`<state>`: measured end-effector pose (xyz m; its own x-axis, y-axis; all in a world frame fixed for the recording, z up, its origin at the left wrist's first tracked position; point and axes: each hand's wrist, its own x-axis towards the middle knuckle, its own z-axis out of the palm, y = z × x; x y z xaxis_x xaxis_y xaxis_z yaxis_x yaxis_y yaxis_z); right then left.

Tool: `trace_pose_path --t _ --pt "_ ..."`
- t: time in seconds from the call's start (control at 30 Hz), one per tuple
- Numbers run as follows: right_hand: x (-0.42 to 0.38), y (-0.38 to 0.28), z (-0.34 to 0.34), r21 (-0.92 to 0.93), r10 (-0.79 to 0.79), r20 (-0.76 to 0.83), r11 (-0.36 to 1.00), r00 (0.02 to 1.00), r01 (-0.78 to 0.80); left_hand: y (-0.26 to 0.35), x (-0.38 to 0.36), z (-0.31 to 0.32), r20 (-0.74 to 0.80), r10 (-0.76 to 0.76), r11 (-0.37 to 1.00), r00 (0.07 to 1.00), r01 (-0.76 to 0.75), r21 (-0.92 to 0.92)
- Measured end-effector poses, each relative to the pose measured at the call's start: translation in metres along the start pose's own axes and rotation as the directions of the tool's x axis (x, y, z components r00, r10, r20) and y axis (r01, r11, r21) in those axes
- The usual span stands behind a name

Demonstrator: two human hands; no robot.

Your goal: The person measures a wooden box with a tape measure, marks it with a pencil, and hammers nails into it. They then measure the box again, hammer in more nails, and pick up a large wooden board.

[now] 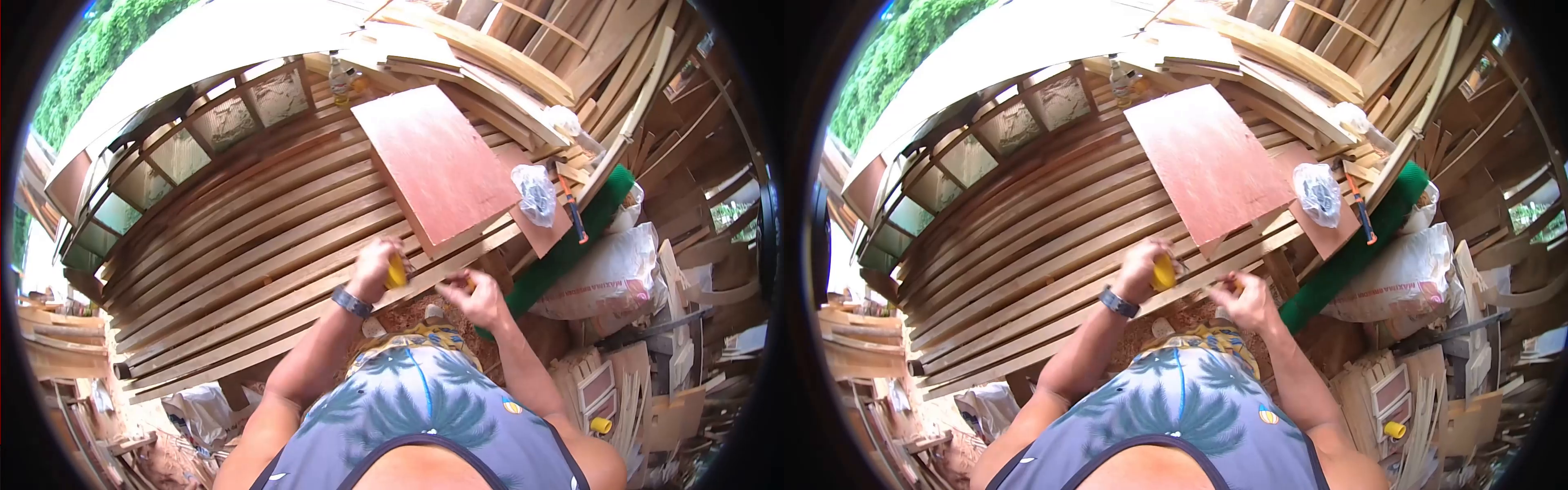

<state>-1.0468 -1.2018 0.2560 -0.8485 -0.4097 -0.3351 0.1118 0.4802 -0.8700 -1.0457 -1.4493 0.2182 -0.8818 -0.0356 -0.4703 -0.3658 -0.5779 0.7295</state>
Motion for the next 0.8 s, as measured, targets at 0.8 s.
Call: trace_pose_path --t 0.8 --pt "0.21 0.115 -0.173 -0.641 -0.031 -0.434 0.712 0.9 -0.285 -0.087 -0.009 0.029 0.026 -0.489 0.73 0.872 0.426 -0.535"
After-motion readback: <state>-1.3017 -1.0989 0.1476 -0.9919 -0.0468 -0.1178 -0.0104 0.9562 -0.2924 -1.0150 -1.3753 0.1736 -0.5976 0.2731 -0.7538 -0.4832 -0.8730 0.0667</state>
